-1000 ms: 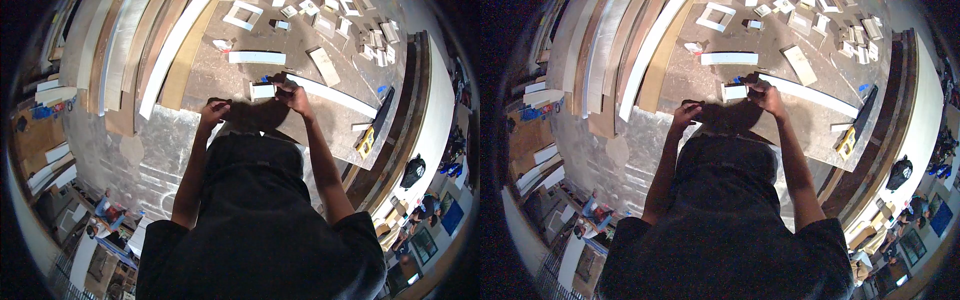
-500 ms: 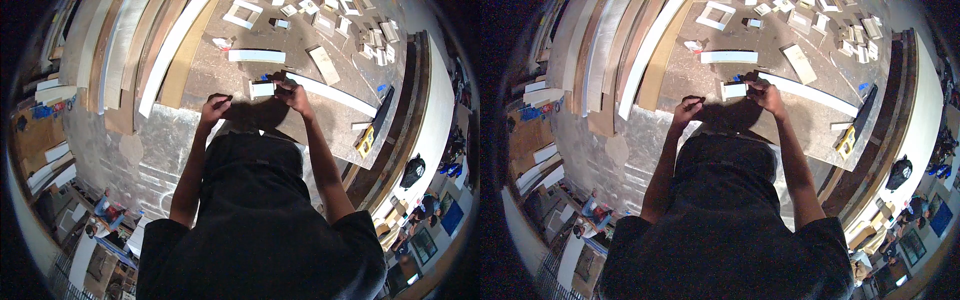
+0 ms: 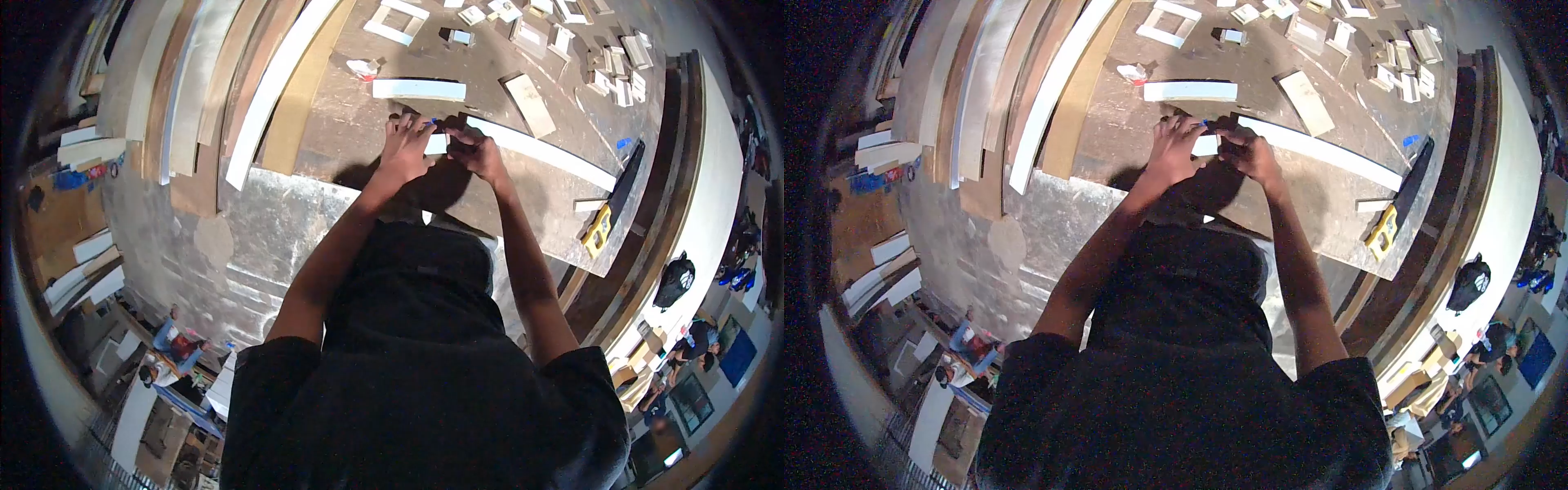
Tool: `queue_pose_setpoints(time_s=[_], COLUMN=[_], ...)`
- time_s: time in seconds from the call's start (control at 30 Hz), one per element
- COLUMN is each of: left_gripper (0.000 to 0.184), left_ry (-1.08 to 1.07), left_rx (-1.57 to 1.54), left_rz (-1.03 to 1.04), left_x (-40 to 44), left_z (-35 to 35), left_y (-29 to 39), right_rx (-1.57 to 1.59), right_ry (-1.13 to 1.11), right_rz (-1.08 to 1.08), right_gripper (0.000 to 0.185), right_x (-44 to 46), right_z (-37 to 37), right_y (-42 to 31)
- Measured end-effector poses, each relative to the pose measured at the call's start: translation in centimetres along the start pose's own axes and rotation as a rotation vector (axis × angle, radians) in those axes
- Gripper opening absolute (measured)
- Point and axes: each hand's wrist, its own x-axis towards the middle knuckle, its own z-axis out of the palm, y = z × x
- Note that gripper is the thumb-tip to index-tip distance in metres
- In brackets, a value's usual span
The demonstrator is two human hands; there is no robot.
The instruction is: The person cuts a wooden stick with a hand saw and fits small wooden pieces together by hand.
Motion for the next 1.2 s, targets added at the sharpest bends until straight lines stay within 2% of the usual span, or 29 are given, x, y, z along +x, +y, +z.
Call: queue_pose_setpoints(time_s=[0.03, 0.13, 0.2, 0.27, 0.33, 0.47, 0.63, 0.77, 0.83, 0.9, 0.97, 1.03, 1.07, 1.13, 1.17, 1.2], left_gripper=[0.066, 0.064, 0.059, 0.059, 0.058, 0.060, 0.064, 0.061, 0.063, 0.072, 0.072, 0.072, 0.071, 0.070, 0.070, 0.070], left_ry=[-0.005, -0.139, -0.147, -0.161, -0.170, -0.181, -0.204, -0.134, -0.120, -0.009, 0.047, 0.104, 0.114, 0.124, 0.143, 0.161], left_rx=[-0.001, 0.066, 0.096, 0.091, 0.090, 0.083, 0.068, 0.038, 0.015, -0.051, -0.091, -0.128, -0.129, -0.129, -0.120, -0.112], left_rz=[0.005, -0.050, -0.058, -0.048, -0.040, -0.046, -0.046, -0.040, -0.047, -0.047, -0.035, -0.026, -0.032, -0.038, -0.058, -0.076], left_x=[0.2, 0.8, 0.9, 1.1, 1.2, 1.2, 1.2, 1.1, 1.0, 0.6, 0.2, -0.5, -0.8, -1.4, -1.7, -2.0], left_z=[0.3, 0.9, 0.9, 0.7, 0.5, 0.5, 0.6, 0.5, 0.0, -0.8, -2.1, -2.9, -3.3, -3.9, -4.2, -4.3], left_y=[0.1, 0.4, 0.6, 0.9, 1.0, 1.0, 0.9, 0.9, 1.1, 1.3, 1.2, 0.7, 0.4, -0.1, -0.3, -0.5], right_rx=[-0.117, -0.207, -0.213, -0.219, -0.189, -0.169, -0.243, -0.266, -0.373, -0.415, -0.455, -0.393, -0.391, -0.446, -0.445, -0.463], right_ry=[0.008, 0.029, 0.018, 0.007, -0.016, 0.008, 0.078, 0.080, 0.011, 0.044, 0.077, 0.209, 0.207, 0.198, 0.198, 0.262], right_rz=[-0.023, -0.100, -0.094, -0.090, 0.010, 0.019, -0.137, -0.193, -0.003, -0.052, -0.102, -0.226, -0.230, -0.026, -0.027, -0.149], right_gripper=[0.056, 0.054, 0.054, 0.054, 0.056, 0.055, 0.053, 0.050, 0.043, 0.039, 0.035, 0.026, 0.026, 0.027, 0.027, 0.023], right_x=[0.0, 0.1, 0.1, 0.0, 0.1, 0.0, 0.3, 0.4, 0.0, -0.1, -0.2, -0.2, -0.3, -0.6, -0.5, -0.3], right_z=[-0.1, 0.0, -0.3, -0.4, -0.4, -0.3, -0.2, -0.1, -0.4, -0.1, 0.3, 0.7, 0.8, 0.9, 1.0, 1.1], right_y=[-0.1, -0.3, -0.5, -0.7, -0.7, -0.2, 0.9, 0.5, -0.8, -1.0, -0.4, 0.4, 0.8, 1.1, 1.2, 1.2])
